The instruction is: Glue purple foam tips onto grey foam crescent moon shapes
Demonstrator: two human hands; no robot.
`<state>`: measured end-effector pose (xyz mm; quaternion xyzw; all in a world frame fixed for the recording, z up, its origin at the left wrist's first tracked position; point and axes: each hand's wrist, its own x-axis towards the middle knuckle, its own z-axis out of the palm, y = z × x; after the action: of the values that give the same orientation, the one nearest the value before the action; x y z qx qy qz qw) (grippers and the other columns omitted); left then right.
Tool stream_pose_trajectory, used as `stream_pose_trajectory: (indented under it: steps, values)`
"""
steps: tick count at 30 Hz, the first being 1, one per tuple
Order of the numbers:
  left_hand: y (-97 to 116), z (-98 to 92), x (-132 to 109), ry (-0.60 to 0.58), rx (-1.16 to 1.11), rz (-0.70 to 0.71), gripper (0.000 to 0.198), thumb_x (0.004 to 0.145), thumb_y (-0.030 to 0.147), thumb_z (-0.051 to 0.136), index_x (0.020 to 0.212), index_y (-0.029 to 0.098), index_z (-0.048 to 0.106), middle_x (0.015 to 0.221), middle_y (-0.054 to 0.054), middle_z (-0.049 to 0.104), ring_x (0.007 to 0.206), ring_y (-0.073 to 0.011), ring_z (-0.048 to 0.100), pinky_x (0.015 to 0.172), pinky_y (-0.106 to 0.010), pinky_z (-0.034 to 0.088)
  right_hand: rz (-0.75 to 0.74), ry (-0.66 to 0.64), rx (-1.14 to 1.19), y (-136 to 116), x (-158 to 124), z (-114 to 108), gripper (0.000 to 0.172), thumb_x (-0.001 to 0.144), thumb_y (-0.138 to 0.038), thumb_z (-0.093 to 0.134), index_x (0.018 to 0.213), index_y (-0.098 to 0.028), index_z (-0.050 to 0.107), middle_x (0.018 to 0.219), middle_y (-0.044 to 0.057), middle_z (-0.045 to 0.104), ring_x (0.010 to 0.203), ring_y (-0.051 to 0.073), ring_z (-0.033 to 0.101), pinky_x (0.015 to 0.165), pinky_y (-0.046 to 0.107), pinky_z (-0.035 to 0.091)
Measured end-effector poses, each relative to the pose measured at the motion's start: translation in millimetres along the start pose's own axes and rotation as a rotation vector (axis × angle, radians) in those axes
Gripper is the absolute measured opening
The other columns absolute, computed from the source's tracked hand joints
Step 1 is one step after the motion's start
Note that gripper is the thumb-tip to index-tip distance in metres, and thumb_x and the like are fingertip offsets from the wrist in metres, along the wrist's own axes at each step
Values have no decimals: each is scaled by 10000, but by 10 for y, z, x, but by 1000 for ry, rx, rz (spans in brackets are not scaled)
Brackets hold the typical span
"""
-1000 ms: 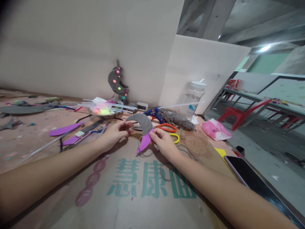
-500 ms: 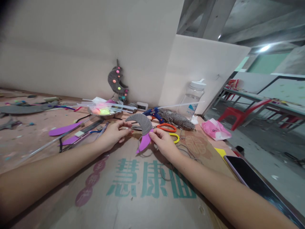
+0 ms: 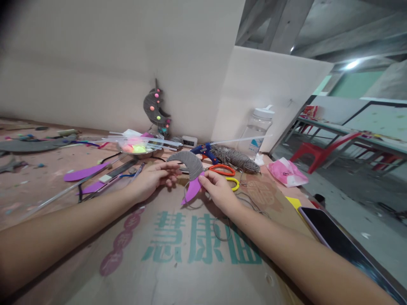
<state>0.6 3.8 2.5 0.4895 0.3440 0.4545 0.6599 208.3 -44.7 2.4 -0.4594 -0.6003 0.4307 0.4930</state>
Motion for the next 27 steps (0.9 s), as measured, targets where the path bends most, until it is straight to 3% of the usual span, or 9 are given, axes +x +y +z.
stream_pose_trajectory:
  steps: [3, 6, 9, 12, 17, 22, 25, 27]
  values:
    - [1, 3, -7, -24, -4, -23, 414, 666, 43, 511, 1065, 77, 617, 934, -133, 710, 760, -170, 683, 725, -290, 530, -16, 4, 3, 7, 6, 0, 331, 792, -495, 639, 716, -183, 560, 613, -38, 511, 548, 91, 444, 517, 219, 335]
    - [11, 4, -35, -42, 68, 3, 363, 721, 121, 560, 1075, 101, 640, 910, -111, 721, 840, -185, 678, 803, -306, 510, -20, -15, -20, 1, 6, 1, 326, 801, -490, 632, 725, -179, 569, 619, -30, 535, 563, 95, 461, 546, 223, 361]
    - [22, 4, -79, -135, 303, 95, 251, 791, 343, 619, 902, 131, 697, 820, -69, 709, 773, -169, 652, 750, -271, 492, 7, -48, -42, -16, -6, 11, 326, 795, -493, 635, 726, -181, 570, 605, -30, 546, 542, 98, 465, 541, 229, 376]
    - [18, 0, -108, -183, 508, 154, 346, 801, 476, 602, 752, 145, 691, 757, -45, 688, 718, -158, 623, 677, -239, 466, 21, -95, -105, -28, -19, 21, 319, 804, -482, 622, 704, -185, 560, 587, -34, 543, 526, 103, 468, 531, 233, 379]
    - [14, -1, -113, -115, 552, 126, 400, 798, 527, 580, 692, 148, 657, 666, -23, 646, 624, -139, 570, 574, -222, 415, -61, -181, -377, -32, -33, 31, 304, 864, -390, 551, 662, -171, 610, 627, -6, 589, 601, 126, 519, 582, 240, 391]
    - [73, 44, -146, -70, 598, 109, 380, 757, 515, 622, 686, 142, 645, 636, -16, 623, 567, -129, 530, 521, -221, 386, -73, -262, -449, -99, -28, 46, 335, 878, -386, 526, 650, -168, 638, 618, 2, 596, 582, 133, 521, 543, 239, 386]
    - [94, 70, -157, 22, 629, 83, 405, 757, 534, 604, 630, 150, 579, 573, 2, 573, 468, -102, 458, 442, -215, 319, -131, -348, -484, -261, 16, -38, 269, 883, -373, 525, 834, -187, 713, 786, 28, 690, 707, 170, 596, 617, 260, 441]
    - [83, 72, -145, 88, 615, 72, 413, 759, 546, 592, 635, 154, 554, 574, 5, 571, 462, -97, 459, 438, -212, 310, -175, -328, -556, -409, 57, -157, 239, 856, -360, 568, 969, -221, 725, 955, 39, 718, 837, 207, 629, 717, 295, 468]
